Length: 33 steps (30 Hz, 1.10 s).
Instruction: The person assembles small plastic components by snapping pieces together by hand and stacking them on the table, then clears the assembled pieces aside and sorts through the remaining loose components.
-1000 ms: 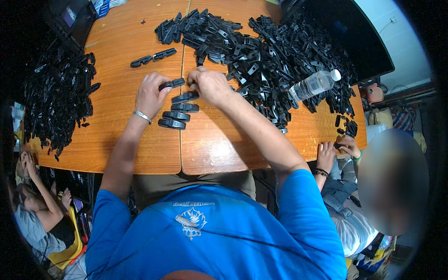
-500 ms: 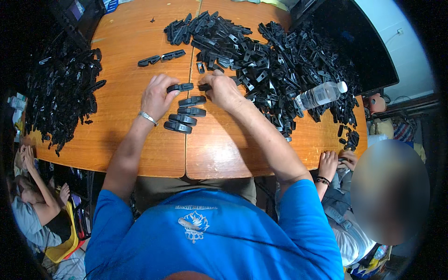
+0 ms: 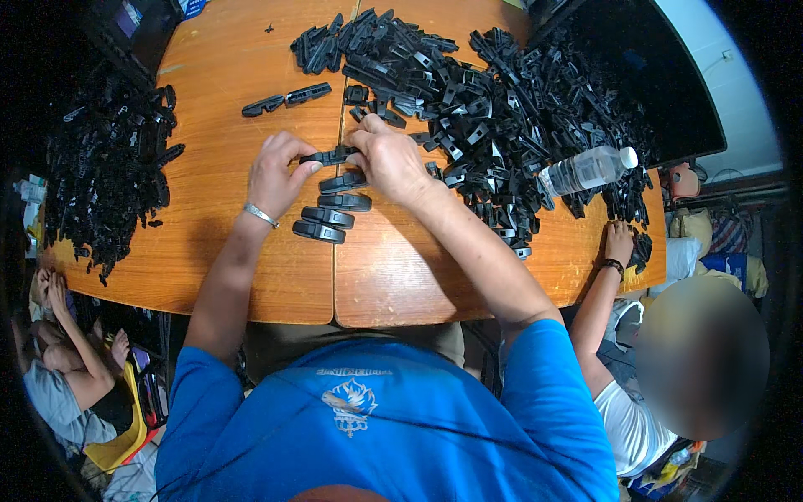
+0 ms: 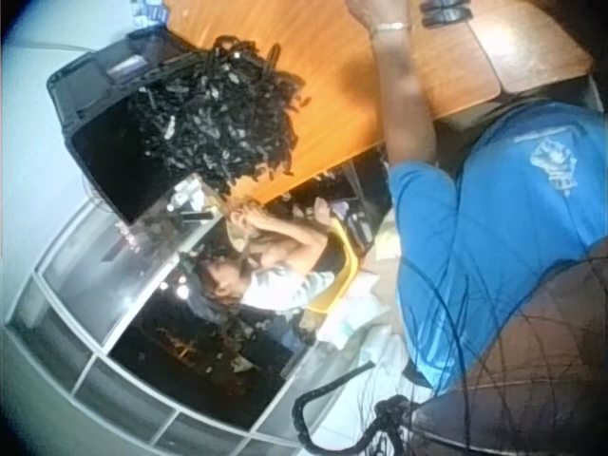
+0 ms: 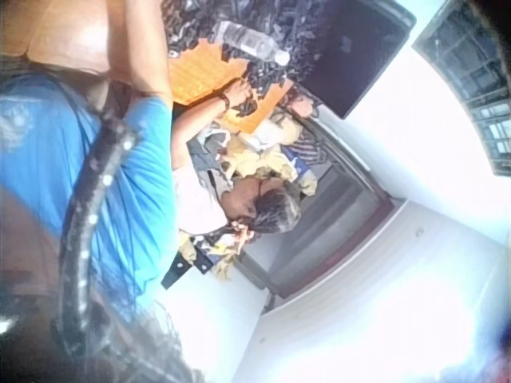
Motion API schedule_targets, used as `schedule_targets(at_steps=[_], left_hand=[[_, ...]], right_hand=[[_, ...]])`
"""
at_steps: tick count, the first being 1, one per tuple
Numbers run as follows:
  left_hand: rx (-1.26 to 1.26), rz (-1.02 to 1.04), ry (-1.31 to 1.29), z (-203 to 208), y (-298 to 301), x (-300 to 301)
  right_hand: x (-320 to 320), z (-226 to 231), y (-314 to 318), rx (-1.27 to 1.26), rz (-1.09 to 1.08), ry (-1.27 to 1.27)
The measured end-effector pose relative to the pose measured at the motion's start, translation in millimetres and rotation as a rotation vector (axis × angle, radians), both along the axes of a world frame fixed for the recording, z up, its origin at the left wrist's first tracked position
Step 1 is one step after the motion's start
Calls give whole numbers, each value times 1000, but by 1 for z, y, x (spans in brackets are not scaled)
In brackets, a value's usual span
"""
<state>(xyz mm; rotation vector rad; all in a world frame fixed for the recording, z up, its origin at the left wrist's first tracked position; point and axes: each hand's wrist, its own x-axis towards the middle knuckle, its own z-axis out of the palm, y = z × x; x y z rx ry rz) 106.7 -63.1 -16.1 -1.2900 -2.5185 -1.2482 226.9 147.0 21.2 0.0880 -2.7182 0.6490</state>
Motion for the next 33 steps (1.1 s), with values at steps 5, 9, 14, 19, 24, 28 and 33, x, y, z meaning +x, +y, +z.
schedule_targets(at_steps=[5,9,14,19,24,28,33], left_hand=[[19,-19,-7,1,2,-1],[67,-72,34,1,9,-3],[65,-91,-12,0,4,-8],[-110,-266,-103,17,12,-47],[-161,97,337,24,61,-71],[-335,106,323,16,79,-84],[-319,46,231,15,72,-71]], right_hand=[[-6,-9,12,-23,15,-25],[-20,-13,4,-45,149,18],[-21,1,7,-102,212,-85],[-21,11,27,-111,2,-123],[-49,-5,17,205,-210,-69],[-56,-16,21,243,-207,-119],[-39,-16,22,156,-222,-102]])
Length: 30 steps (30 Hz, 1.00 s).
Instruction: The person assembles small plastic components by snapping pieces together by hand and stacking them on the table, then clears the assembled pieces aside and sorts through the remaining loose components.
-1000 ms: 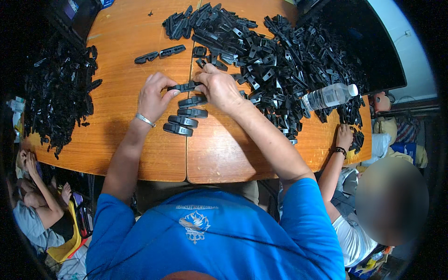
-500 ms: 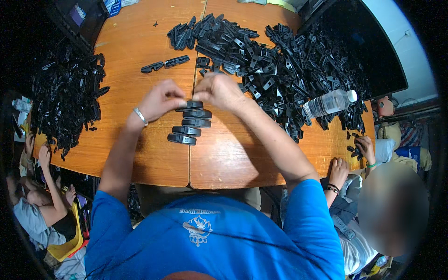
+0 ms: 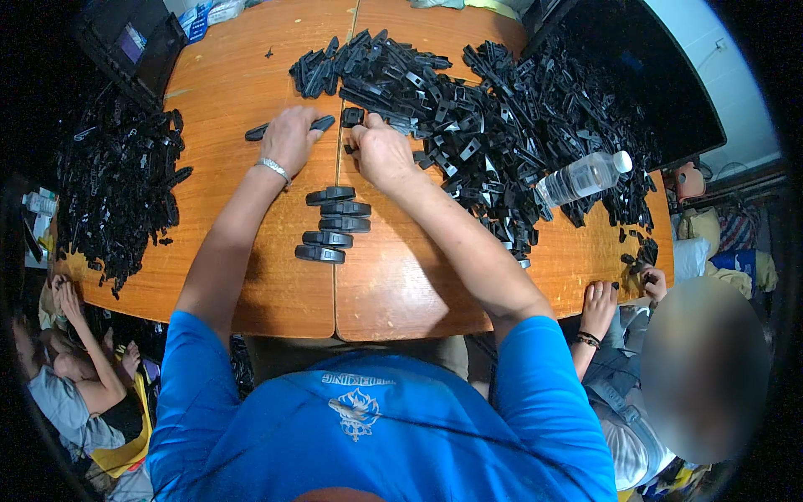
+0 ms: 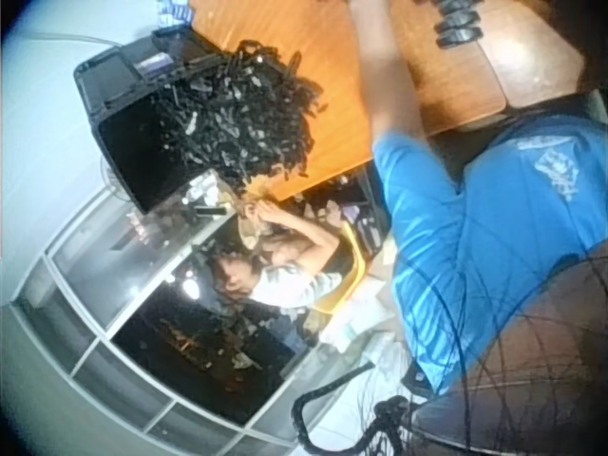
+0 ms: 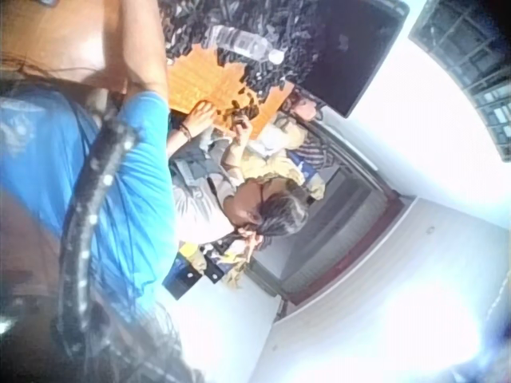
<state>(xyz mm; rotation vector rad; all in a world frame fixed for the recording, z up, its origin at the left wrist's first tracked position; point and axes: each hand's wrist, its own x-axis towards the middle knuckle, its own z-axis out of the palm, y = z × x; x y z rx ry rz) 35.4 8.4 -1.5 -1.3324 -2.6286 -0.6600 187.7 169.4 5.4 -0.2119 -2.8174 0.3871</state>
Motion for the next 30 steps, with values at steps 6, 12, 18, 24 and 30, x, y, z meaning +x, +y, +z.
schedule_targets(at_steps=[6,12,18,24,30], left_hand=[[214,-163,-183,-7,-21,51],[353,-30,-635,-20,-17,38],[717,-31,-1168,-19,-25,36],[953,-84,-1239,-15,-28,56],[411,-12,-681,-11,-47,45]], right_hand=[[22,3,4,-51,67,-58],[37,9,2,-42,137,-10],[41,15,-2,-73,81,-154],[46,13,0,84,131,-125],[37,23,-11,-46,27,-105]])
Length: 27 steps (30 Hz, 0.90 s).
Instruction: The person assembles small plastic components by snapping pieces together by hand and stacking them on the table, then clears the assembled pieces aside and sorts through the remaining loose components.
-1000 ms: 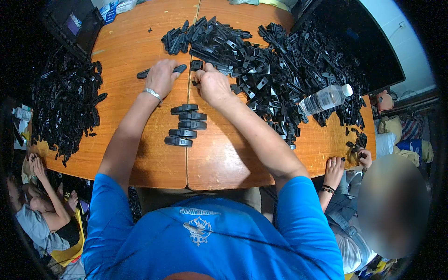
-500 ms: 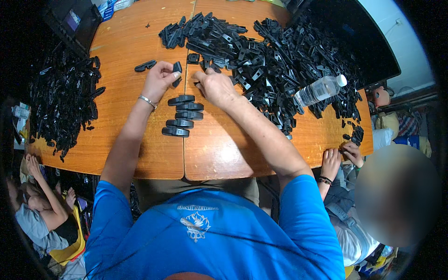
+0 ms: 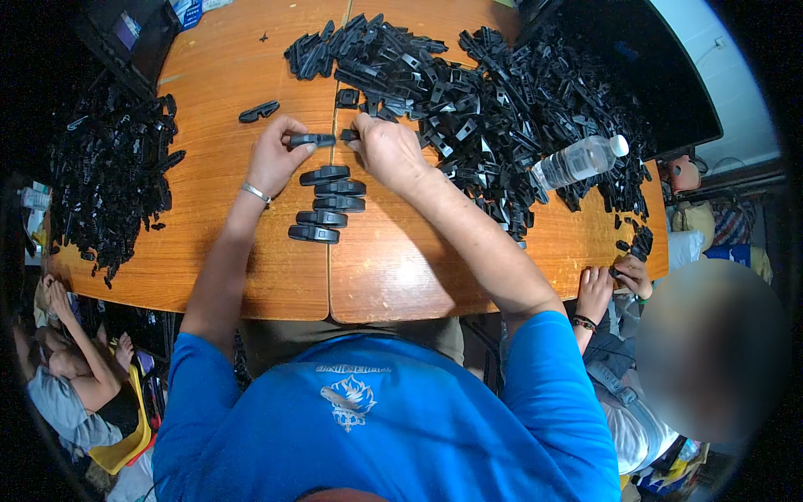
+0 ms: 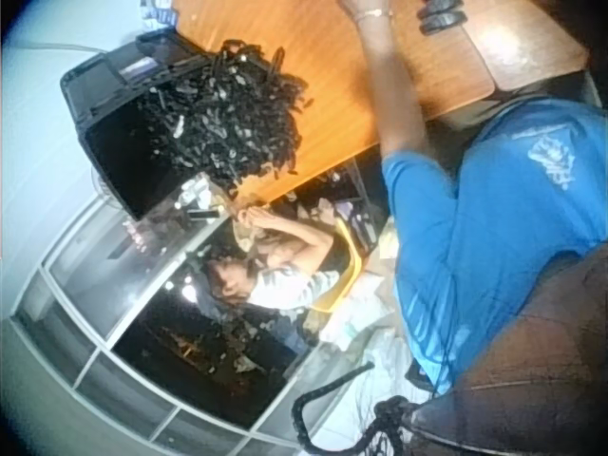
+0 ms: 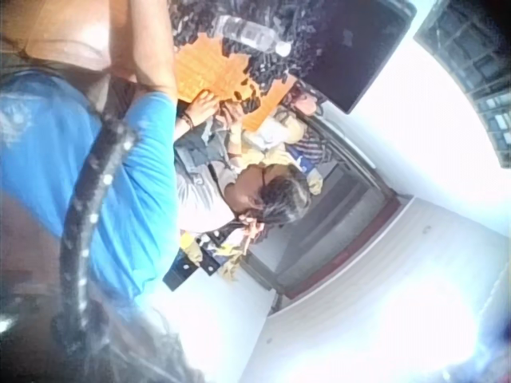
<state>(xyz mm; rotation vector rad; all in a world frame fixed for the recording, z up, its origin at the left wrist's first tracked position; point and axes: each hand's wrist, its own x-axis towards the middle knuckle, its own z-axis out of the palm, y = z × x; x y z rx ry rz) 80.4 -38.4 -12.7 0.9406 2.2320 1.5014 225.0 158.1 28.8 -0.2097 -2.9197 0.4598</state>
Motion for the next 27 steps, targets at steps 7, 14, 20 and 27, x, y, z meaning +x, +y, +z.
schedule_targets(at_steps=[7,14,20,27], left_hand=[[-95,76,336,-4,-9,4],[-138,68,371,-2,-9,4],[-119,79,329,-2,-5,2],[-143,-141,197,1,-27,-9]], right_hand=[[-18,-16,-7,-148,40,186],[-36,-22,13,-234,178,185],[-59,-24,-5,-169,335,253],[-42,-10,5,-304,391,-39]])
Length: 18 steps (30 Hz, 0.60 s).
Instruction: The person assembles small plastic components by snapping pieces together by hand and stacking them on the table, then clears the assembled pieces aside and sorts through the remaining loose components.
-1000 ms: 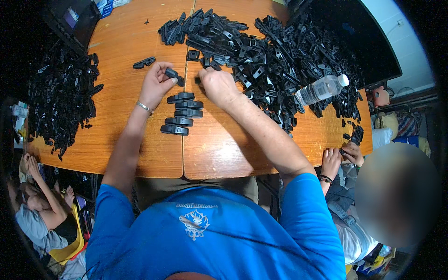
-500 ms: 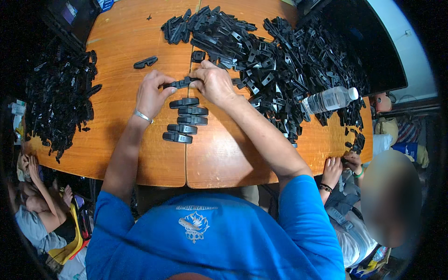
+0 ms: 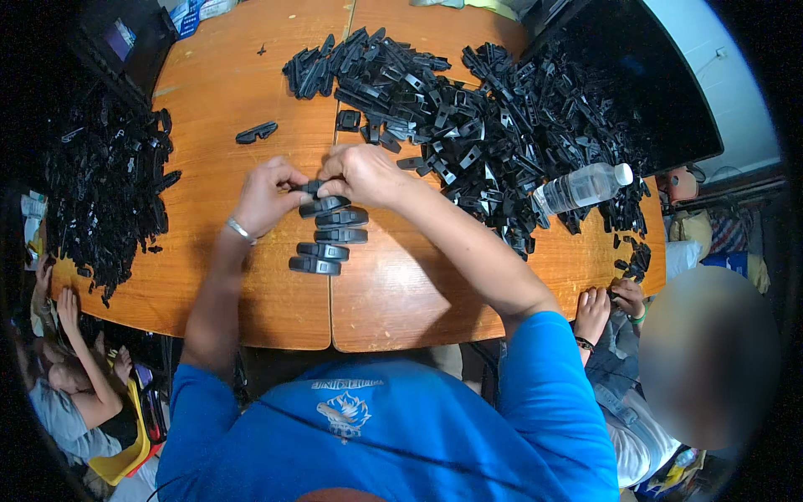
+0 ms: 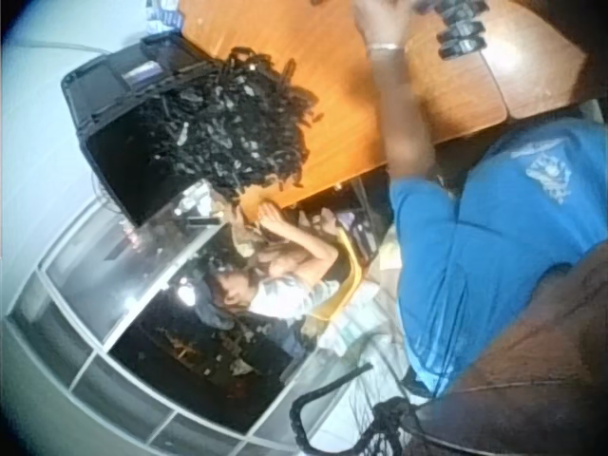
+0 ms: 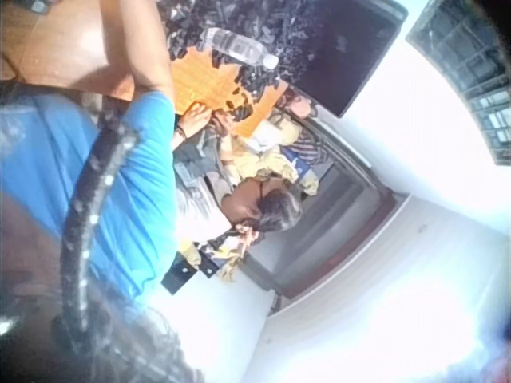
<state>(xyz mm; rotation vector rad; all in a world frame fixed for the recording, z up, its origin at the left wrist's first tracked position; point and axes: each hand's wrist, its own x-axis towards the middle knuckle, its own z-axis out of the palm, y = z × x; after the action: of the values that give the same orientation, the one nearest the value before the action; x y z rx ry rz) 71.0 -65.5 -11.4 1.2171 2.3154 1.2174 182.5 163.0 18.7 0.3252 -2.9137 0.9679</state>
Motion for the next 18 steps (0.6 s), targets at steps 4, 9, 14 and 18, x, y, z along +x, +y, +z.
schedule_targets(at_steps=[4,9,14,18], left_hand=[[61,-55,-172,16,-12,-21],[83,367,561,9,4,-59],[-73,376,459,-6,9,-66],[-61,364,453,-8,11,-58]], right_hand=[[-2,23,33,169,-184,102],[-36,14,48,479,-256,201],[-52,16,52,558,-139,159],[-49,12,50,513,-114,182]])
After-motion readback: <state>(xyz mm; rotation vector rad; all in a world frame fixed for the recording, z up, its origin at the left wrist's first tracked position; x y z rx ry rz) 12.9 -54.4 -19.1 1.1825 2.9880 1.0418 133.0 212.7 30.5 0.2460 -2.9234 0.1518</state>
